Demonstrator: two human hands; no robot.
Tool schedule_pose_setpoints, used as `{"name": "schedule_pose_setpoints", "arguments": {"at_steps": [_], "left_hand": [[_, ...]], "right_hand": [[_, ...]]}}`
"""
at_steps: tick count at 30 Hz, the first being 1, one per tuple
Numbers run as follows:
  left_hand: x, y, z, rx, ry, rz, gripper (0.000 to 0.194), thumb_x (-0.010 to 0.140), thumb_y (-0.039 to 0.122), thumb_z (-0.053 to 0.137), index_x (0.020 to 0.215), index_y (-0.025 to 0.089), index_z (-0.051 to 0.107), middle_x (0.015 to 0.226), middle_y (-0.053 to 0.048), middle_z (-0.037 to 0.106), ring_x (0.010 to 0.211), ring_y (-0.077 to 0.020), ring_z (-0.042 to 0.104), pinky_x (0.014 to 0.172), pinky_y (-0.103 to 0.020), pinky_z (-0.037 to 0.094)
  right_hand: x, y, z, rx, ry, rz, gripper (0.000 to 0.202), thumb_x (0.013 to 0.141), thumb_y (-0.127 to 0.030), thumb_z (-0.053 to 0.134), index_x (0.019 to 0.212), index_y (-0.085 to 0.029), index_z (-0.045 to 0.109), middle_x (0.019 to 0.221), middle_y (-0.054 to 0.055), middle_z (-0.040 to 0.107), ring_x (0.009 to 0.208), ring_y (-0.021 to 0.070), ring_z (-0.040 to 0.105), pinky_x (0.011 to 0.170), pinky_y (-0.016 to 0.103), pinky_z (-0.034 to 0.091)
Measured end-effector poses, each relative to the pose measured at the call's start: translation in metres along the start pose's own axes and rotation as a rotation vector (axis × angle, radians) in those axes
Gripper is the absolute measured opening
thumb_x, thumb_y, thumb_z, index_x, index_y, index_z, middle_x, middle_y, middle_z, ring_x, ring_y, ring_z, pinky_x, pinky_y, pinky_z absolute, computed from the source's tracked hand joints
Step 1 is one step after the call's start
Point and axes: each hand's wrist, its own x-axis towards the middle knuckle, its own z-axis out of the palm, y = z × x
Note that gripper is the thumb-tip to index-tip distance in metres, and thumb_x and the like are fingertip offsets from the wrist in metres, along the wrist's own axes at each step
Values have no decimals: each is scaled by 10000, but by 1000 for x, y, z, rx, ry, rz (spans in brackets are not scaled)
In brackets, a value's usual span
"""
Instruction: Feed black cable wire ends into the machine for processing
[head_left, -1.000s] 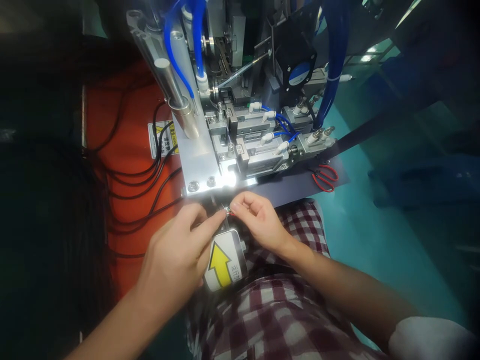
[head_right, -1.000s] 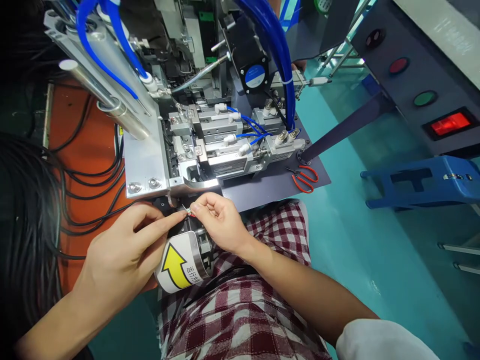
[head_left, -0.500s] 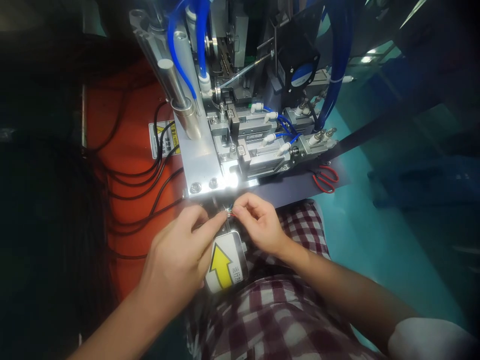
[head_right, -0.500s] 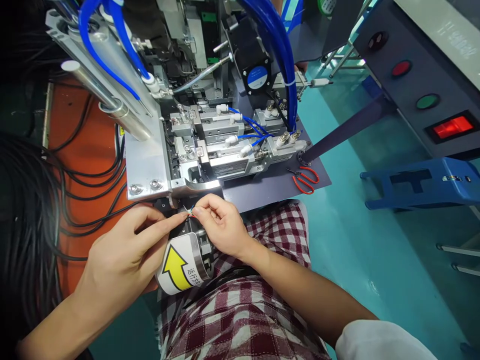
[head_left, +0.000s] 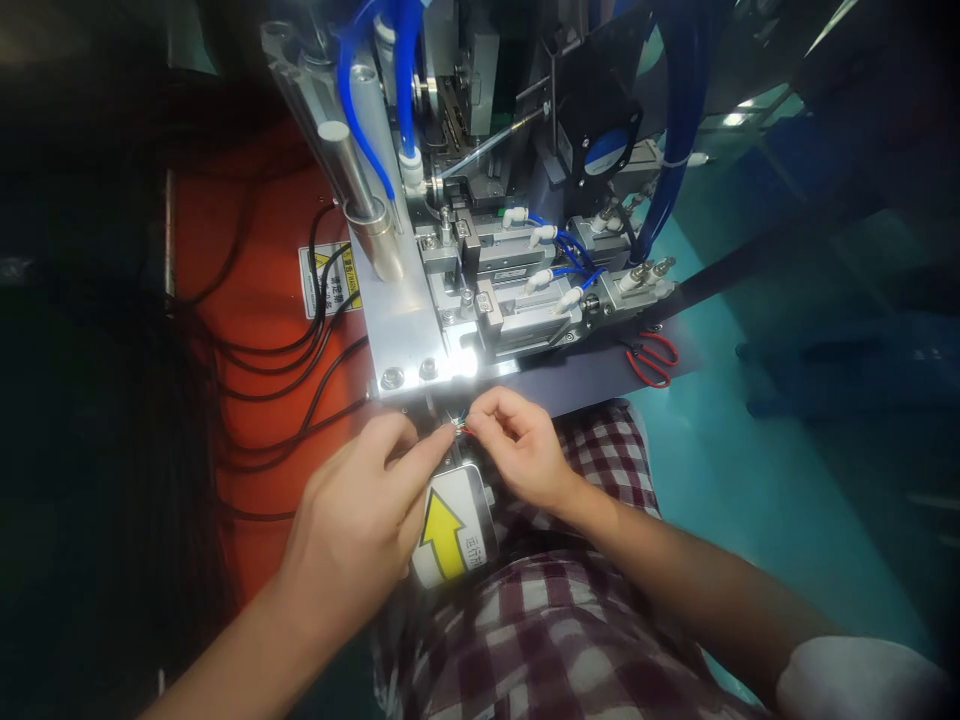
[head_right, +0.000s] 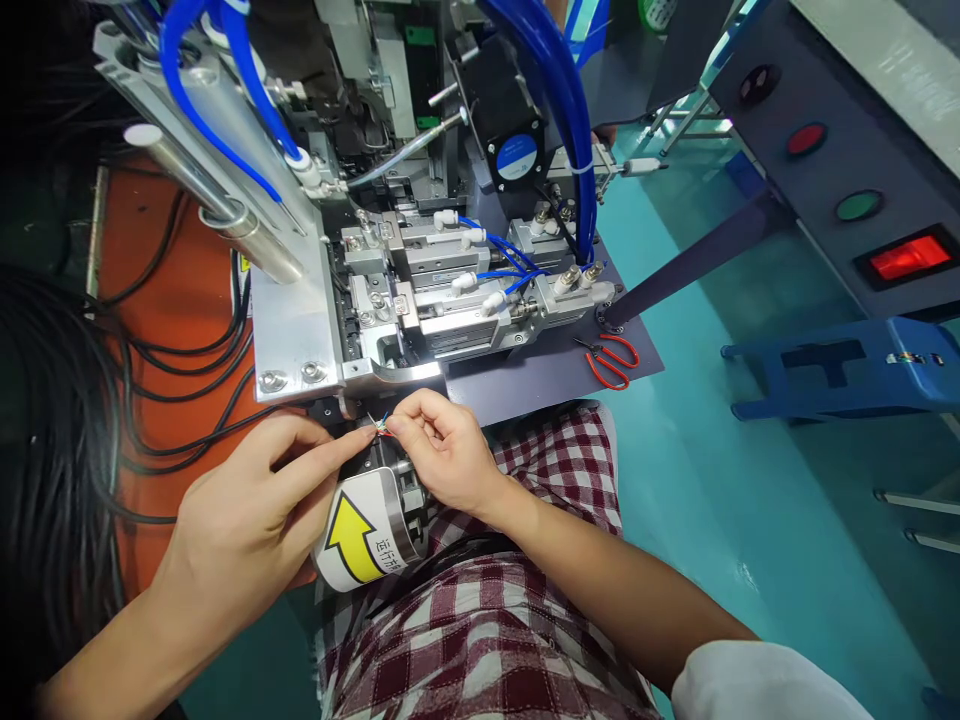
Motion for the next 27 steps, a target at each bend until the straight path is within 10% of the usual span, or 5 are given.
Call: {"name": "schedule_pose_setpoints", "arguments": {"at_steps": [19, 27], "left_hand": [[7, 5, -3, 127, -27, 22, 320, 900, 51, 454, 1083, 124, 706, 745, -30, 558, 566, -131, 526, 488, -244, 403], [3, 1, -1, 2, -15, -21, 276, 937, 127, 476, 1093, 124, 704, 808, -29, 558, 629, -127, 560, 540, -236, 462]], "right_hand": [[-5, 0, -2, -292, 46, -109, 189, 938, -289, 558, 777, -194, 529, 615, -51, 463, 543, 89, 411, 536, 238, 331], [-9, -18, -6, -99, 52, 125, 186, 893, -335, 613, 789, -189, 563, 584, -61, 452, 515, 88, 405, 501, 229, 339]]}}
